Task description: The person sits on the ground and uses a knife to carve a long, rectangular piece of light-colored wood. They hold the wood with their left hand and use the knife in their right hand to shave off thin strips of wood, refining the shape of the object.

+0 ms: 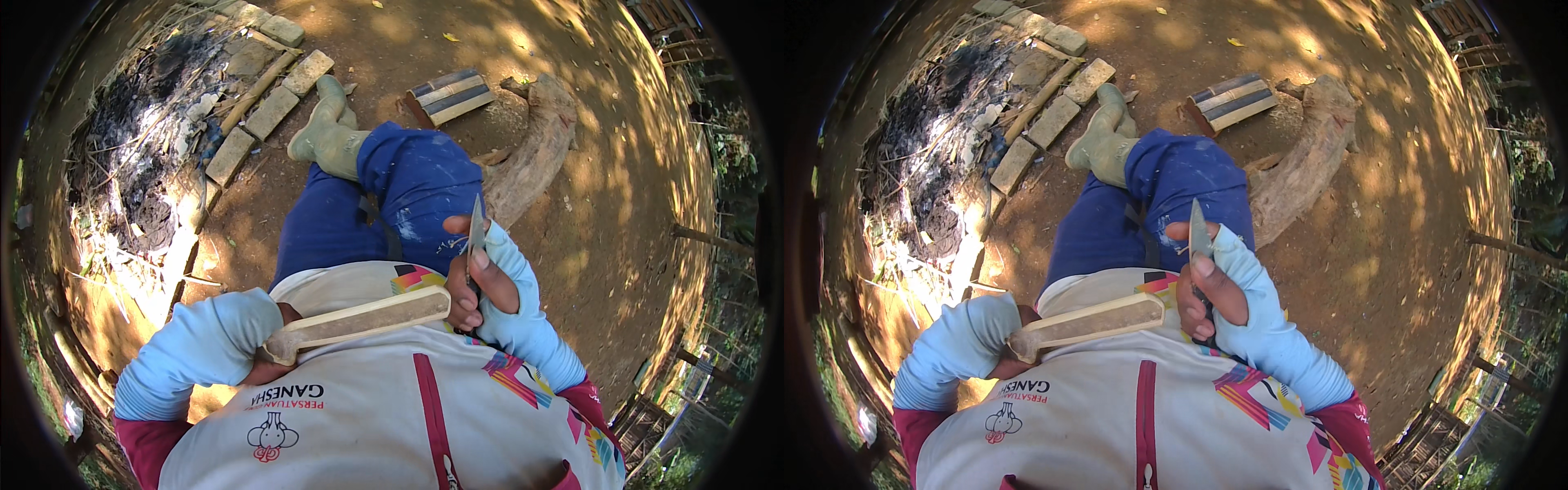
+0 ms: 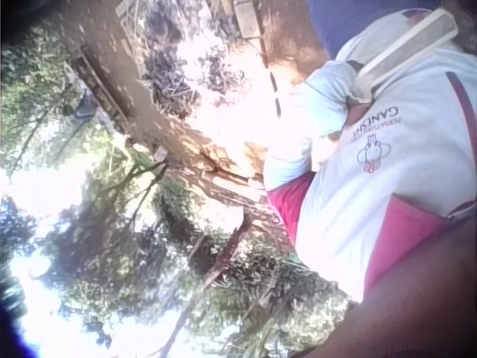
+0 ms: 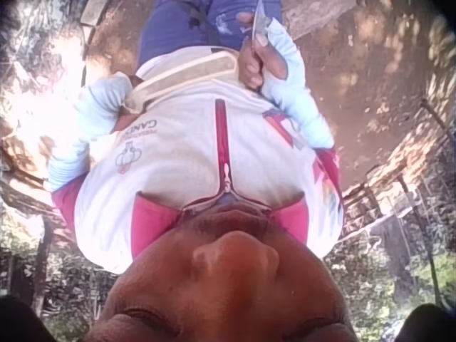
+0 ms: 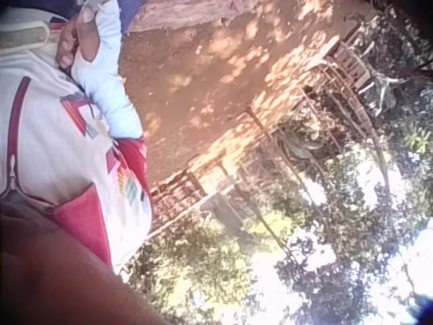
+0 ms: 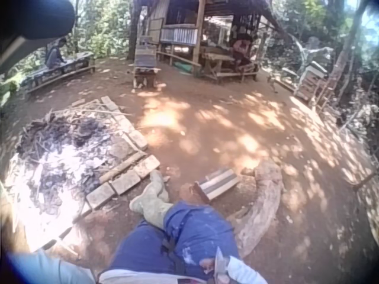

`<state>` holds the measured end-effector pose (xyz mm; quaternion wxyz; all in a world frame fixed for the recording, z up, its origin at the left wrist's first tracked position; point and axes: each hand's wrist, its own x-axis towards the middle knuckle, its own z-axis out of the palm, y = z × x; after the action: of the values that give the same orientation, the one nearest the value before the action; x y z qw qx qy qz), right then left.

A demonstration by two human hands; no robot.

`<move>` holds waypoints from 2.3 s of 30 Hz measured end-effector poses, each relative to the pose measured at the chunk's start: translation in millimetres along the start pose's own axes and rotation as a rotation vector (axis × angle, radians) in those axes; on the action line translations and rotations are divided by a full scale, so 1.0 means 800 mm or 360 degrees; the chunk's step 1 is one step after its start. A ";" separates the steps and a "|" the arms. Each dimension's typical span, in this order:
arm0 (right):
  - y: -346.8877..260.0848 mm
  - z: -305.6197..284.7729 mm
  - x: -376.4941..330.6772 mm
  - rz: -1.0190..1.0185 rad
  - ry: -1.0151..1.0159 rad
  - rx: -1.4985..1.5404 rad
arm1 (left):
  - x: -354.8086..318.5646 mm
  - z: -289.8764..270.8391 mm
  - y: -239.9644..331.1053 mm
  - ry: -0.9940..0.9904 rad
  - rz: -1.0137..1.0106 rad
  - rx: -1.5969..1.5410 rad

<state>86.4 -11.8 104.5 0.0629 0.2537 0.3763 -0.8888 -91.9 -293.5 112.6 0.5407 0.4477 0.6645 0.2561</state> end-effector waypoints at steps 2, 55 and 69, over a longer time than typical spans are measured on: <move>0.010 -0.024 0.006 -0.0205 0.0156 0.0170 | 0.004 -0.012 0.021 0.0030 -0.0182 0.0084; 0.008 -0.284 -0.042 0.0547 0.1037 -0.2196 | 0.030 -0.006 0.008 0.0353 0.0191 -0.0521; 0.150 -0.389 -0.128 0.0937 0.1282 -0.1015 | 0.035 -0.008 -0.006 0.0331 0.0211 -0.1139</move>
<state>336.9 113.4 -104.2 0.2321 0.6335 0.5330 -0.5106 -100.1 -270.3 96.9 0.5749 0.2442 0.5539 0.5505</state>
